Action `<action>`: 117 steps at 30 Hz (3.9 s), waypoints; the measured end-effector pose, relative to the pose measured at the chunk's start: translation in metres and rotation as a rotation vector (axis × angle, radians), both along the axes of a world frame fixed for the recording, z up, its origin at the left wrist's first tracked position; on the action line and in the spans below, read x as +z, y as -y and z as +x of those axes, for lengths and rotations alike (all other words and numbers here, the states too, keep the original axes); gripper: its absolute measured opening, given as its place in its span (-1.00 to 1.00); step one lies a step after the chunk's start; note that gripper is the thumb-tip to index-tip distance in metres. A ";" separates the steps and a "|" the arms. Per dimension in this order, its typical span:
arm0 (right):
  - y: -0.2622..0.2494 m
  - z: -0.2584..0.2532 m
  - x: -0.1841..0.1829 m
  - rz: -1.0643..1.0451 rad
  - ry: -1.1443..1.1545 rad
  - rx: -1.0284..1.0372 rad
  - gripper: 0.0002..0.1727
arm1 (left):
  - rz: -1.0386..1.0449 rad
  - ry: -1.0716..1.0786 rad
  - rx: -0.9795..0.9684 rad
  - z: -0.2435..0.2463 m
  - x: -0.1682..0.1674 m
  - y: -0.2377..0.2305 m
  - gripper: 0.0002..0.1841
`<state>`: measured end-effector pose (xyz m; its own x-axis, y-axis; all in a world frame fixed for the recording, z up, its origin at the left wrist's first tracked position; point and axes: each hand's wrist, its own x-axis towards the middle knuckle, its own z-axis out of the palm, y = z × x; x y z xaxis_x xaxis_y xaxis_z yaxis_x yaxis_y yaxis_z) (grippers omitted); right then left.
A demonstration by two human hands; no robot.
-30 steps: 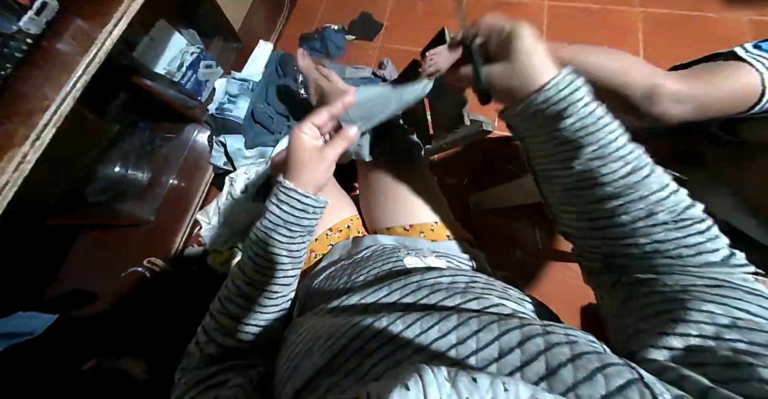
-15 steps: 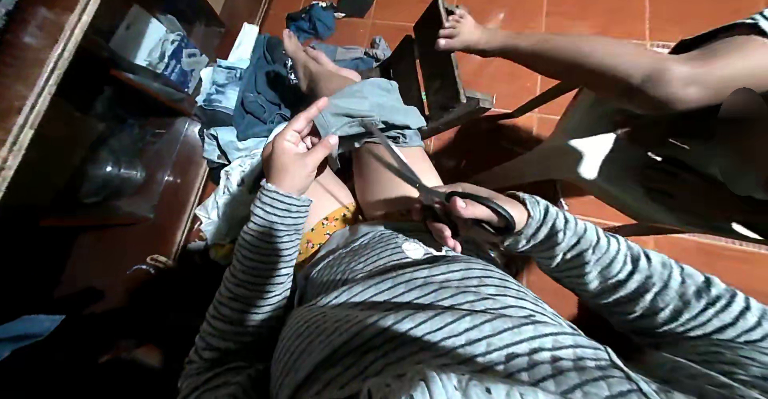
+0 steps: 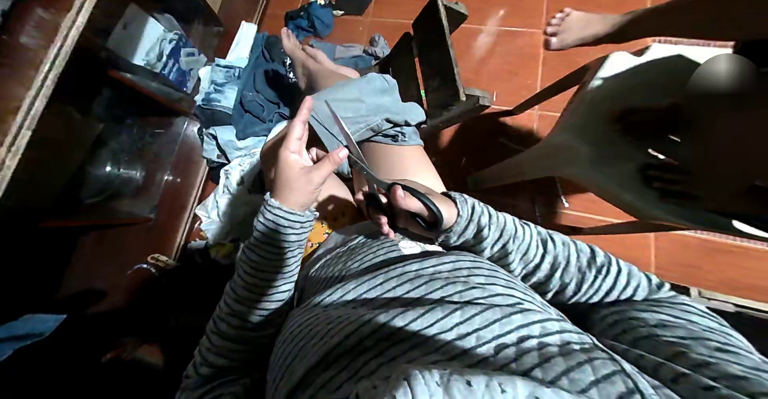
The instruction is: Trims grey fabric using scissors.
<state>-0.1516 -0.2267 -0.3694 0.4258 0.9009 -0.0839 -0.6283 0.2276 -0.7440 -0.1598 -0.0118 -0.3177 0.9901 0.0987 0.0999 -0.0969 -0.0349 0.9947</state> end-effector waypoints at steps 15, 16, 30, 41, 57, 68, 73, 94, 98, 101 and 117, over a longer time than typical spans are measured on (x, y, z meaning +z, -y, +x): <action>-0.005 -0.006 0.002 -0.146 0.106 -0.171 -0.37 | 0.040 -0.001 -0.027 0.001 -0.005 0.006 0.12; -0.005 -0.006 0.001 -0.154 0.115 -0.169 -0.39 | 0.056 -0.001 -0.028 0.001 -0.005 0.007 0.13; -0.006 -0.005 -0.002 -0.120 0.113 -0.163 -0.28 | 0.057 0.046 -0.056 -0.001 -0.007 0.012 0.21; 0.000 -0.005 -0.010 -0.155 0.158 -0.164 -0.38 | 0.047 0.011 -0.086 -0.006 -0.006 0.013 0.26; -0.002 -0.007 -0.007 -0.184 0.108 -0.146 -0.41 | -0.019 0.046 -0.017 -0.006 -0.019 0.011 0.10; -0.001 -0.007 -0.008 -0.242 0.084 -0.152 -0.59 | -0.013 0.085 -0.053 -0.005 -0.024 0.011 0.12; 0.005 -0.007 -0.010 -0.251 0.092 -0.123 -0.61 | 0.080 0.021 0.192 -0.002 -0.024 0.006 -0.54; -0.010 -0.002 -0.003 -0.217 -0.106 -0.063 -0.48 | -0.021 -0.132 0.224 -0.015 -0.029 0.019 -0.10; -0.011 -0.003 -0.002 -0.226 -0.080 -0.086 -0.53 | -0.041 -0.120 0.219 -0.016 -0.028 0.022 -0.10; -0.012 -0.005 -0.002 -0.255 -0.060 -0.106 -0.62 | -0.026 -0.105 0.216 -0.016 -0.028 0.023 -0.09; -0.005 -0.006 0.006 -0.373 0.020 -0.116 -0.76 | -0.389 -0.381 0.169 0.033 -0.032 -0.014 -0.60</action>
<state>-0.1574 -0.2217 -0.3632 0.5278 0.7560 -0.3872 -0.5987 0.0078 -0.8009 -0.1266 0.0024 -0.3495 0.9162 0.2169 -0.3368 0.2468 0.3567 0.9010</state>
